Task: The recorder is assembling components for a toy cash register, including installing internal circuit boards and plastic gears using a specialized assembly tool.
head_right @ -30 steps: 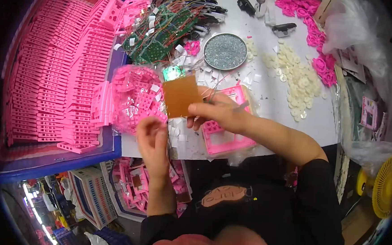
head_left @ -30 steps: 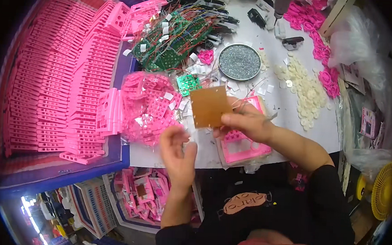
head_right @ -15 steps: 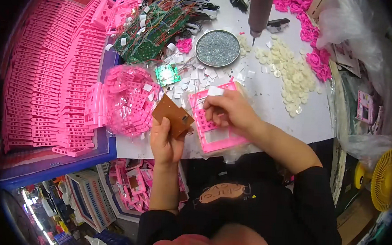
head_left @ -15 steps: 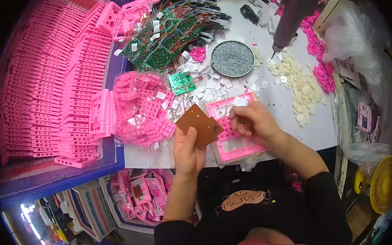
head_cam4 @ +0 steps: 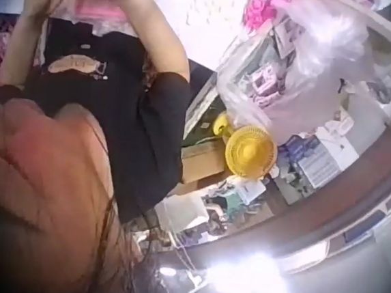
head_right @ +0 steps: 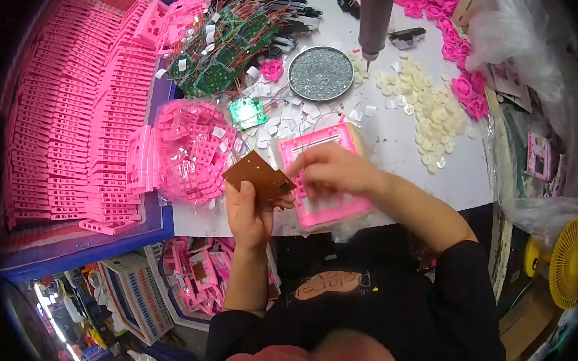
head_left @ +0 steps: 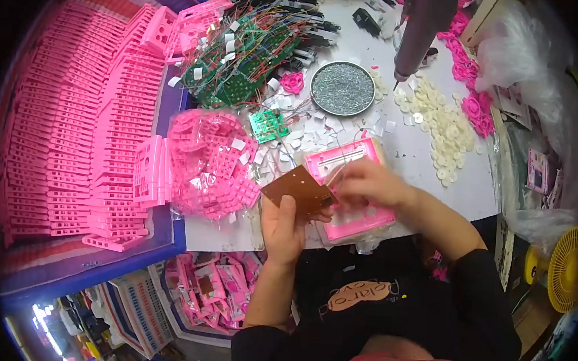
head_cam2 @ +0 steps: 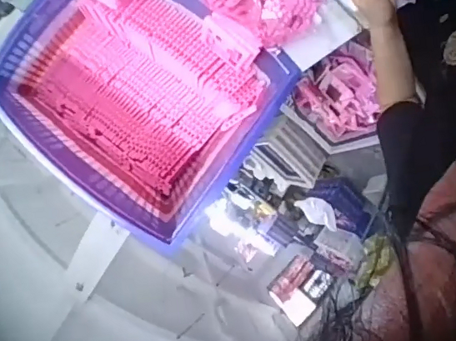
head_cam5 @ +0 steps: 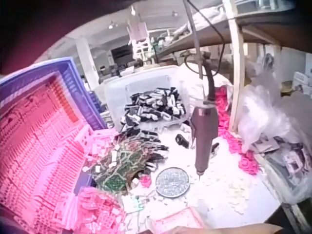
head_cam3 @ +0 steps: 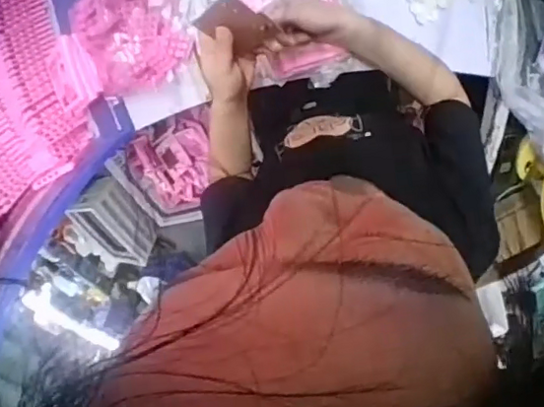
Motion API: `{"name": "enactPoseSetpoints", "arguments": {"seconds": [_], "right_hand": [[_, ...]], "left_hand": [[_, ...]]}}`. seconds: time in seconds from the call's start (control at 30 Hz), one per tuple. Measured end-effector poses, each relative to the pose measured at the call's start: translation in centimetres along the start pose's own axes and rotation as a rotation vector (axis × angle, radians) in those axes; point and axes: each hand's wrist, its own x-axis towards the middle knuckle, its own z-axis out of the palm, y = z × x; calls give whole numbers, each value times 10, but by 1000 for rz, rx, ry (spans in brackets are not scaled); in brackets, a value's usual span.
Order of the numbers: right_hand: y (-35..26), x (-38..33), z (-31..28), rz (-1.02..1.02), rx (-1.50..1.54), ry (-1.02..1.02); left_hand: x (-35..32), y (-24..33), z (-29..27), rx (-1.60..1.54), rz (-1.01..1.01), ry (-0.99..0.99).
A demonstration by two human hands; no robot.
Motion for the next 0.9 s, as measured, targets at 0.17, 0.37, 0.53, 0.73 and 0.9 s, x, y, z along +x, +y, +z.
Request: {"name": "enactPoseSetpoints", "arguments": {"seconds": [0.17,0.37,0.53,0.73,0.9], "right_hand": [[-3,-13,4,-422,137,-15],[45,-74,-22,-305,171,383],[87,-192,-97,189,80,511],[6,-194,-71,-286,-1110,339],[-4,-85,-5,-552,-835,-254]], "left_hand": [[-11,3,12,247,15,-31],[-30,-2,-4,375,30,-14],[-50,3,-3,439,-54,-48],[-54,7,15,833,11,-498],[-51,15,31,923,-34,-676]]}}
